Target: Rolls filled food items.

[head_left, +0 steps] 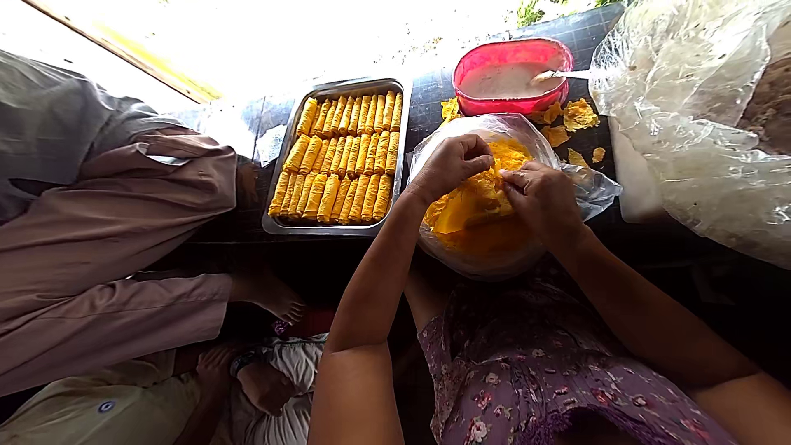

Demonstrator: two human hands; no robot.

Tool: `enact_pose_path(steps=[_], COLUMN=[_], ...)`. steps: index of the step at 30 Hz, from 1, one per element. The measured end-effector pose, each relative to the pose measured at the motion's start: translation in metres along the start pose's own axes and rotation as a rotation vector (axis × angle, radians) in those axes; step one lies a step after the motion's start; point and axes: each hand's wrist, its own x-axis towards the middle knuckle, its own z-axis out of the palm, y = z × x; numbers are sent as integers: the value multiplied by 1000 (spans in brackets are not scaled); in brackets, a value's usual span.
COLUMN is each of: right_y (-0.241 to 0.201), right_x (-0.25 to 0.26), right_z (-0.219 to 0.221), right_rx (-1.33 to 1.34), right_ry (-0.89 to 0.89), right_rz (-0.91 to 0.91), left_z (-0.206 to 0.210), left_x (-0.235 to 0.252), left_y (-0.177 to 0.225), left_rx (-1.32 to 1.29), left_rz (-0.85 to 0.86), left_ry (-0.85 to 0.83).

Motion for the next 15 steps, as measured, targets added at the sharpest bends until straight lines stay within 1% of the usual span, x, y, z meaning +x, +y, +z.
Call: enact_pose_path(steps=[4,6,8,10,11,12,14,15], right_y=[-1,-2,-2,-4,-5,-6,-8,-8], right_x=[-3,-4,-5,-6,-7,-8,-11,-11], right_z=[1,1,1,-2,-5,-10,-18,-21], right_rx=[-13,-27,-42,-43,-33,-18,36,62], right_ry=[16,17,17,1,-16,-39,-65,-60], right_rz=[-13,-27,-32,-33,-32,-18,15,36], left_z=[-6,-16,-30,-44,-49,-53,-54,-51], left_x=[-5,-6,-3,6,9,11,9,4], left_y=[3,7,8,3,2,1,4,6], left_rx=[-260,-365,-349,-227,-129,-13,245,352], left_rz=[-62,-53,-6,54,51,18,-47,-29], left_ry=[142,266,430,587,634,645,582,544])
